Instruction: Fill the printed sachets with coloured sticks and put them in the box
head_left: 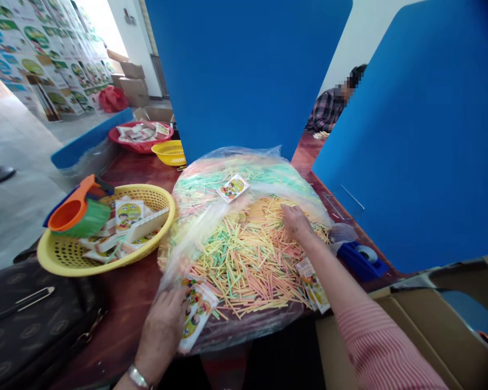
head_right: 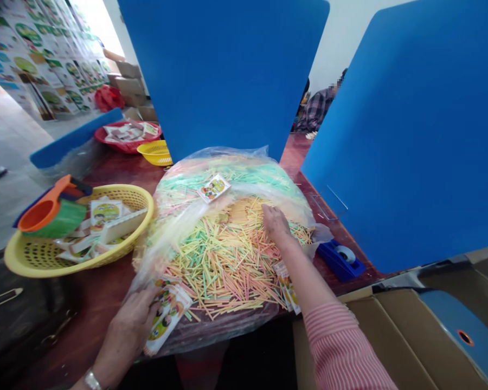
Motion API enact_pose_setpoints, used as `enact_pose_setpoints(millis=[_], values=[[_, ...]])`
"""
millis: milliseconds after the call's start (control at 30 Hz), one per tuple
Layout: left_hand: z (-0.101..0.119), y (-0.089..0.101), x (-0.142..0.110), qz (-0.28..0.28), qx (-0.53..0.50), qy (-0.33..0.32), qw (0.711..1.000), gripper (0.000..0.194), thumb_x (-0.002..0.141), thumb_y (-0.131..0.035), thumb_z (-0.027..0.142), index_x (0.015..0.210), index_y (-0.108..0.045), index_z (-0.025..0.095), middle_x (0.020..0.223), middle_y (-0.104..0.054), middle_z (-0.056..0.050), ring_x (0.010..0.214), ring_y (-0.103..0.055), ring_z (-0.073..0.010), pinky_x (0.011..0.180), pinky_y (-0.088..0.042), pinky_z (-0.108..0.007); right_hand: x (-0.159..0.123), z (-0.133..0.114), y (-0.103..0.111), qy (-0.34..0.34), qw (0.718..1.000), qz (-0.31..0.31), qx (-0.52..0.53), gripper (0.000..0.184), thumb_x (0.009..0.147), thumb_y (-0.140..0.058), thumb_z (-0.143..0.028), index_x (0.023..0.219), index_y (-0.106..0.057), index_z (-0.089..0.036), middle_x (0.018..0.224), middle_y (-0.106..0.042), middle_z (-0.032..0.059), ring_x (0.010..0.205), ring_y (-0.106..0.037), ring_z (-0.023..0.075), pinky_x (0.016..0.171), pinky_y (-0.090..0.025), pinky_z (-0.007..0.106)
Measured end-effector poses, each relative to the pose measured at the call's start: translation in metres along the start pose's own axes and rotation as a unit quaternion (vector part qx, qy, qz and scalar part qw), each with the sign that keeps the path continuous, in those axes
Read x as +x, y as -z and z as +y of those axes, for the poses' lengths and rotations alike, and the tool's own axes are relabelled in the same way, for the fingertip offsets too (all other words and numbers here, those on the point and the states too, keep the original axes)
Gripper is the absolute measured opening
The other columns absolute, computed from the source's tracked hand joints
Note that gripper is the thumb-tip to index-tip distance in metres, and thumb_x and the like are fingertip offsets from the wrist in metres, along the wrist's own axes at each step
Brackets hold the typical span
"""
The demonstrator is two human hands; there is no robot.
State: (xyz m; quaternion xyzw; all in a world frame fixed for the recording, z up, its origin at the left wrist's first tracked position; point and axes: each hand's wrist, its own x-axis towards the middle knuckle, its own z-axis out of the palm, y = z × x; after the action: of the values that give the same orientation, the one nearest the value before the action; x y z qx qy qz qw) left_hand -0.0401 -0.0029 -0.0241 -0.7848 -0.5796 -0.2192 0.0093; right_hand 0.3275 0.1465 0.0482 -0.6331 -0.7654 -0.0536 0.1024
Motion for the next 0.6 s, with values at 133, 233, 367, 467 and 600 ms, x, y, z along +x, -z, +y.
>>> enact_pose_setpoints(millis=[133,233,367,467,600], values=[[0.001,0.002,-0.001,0.015,0.013,-0.050,0.999,0.019,0.083,-0.045,0.023,0.094,-0.060,0.022,0.084,-0.062,-0.005,0.079,-0.057,-0.0195,0.075,-0.045,-0.032,0.027,0.011,-0.006,0.012,0.999,-0.046,-0.003,0.032,0.078,-0.040,-0.006,0.103,-0.058,-0.013,0.101,-0.062,0.0106,0.095,-0.052,0.0201,0.083,-0.038,0.027],[0.004,0.002,0.001,0.023,0.006,-0.056,0.998,0.019,0.084,-0.044,0.023,0.095,-0.059,0.021,0.084,-0.062,-0.005,0.079,-0.056,-0.0191,0.075,-0.045,-0.031,0.035,0.018,-0.008,0.016,0.998,-0.065,-0.010,0.032,0.080,-0.039,-0.007,0.104,-0.058,-0.014,0.103,-0.061,0.0108,0.096,-0.052,0.0189,0.084,-0.037,0.027],[0.006,0.000,0.004,0.049,-0.006,-0.037,0.998,0.015,0.085,-0.045,0.024,0.086,-0.059,0.020,0.077,-0.061,-0.004,0.077,-0.056,-0.0195,0.074,-0.045,-0.032,0.041,0.022,-0.010,0.029,0.996,-0.082,-0.013,0.027,0.081,-0.040,-0.010,0.098,-0.060,-0.015,0.102,-0.061,0.0113,0.095,-0.052,0.0189,0.084,-0.037,0.028],[0.007,0.003,0.005,0.027,-0.011,-0.048,0.998,0.015,0.085,-0.044,0.025,0.080,-0.058,0.021,0.072,-0.060,-0.003,0.072,-0.056,-0.0182,0.069,-0.045,-0.030,0.047,0.022,-0.016,0.037,0.995,-0.088,-0.006,0.026,0.080,-0.041,-0.007,0.094,-0.061,-0.014,0.102,-0.061,0.0122,0.095,-0.051,0.0181,0.085,-0.036,0.028],[0.004,0.007,0.003,0.023,-0.011,-0.095,0.995,0.018,0.086,-0.041,0.024,0.090,-0.058,0.020,0.082,-0.063,-0.005,0.079,-0.060,-0.0179,0.073,-0.048,-0.030,0.048,0.026,-0.023,0.030,0.996,-0.078,0.013,0.023,0.081,-0.043,-0.011,0.096,-0.061,-0.011,0.101,-0.061,0.0133,0.096,-0.051,0.0186,0.084,-0.037,0.028]])
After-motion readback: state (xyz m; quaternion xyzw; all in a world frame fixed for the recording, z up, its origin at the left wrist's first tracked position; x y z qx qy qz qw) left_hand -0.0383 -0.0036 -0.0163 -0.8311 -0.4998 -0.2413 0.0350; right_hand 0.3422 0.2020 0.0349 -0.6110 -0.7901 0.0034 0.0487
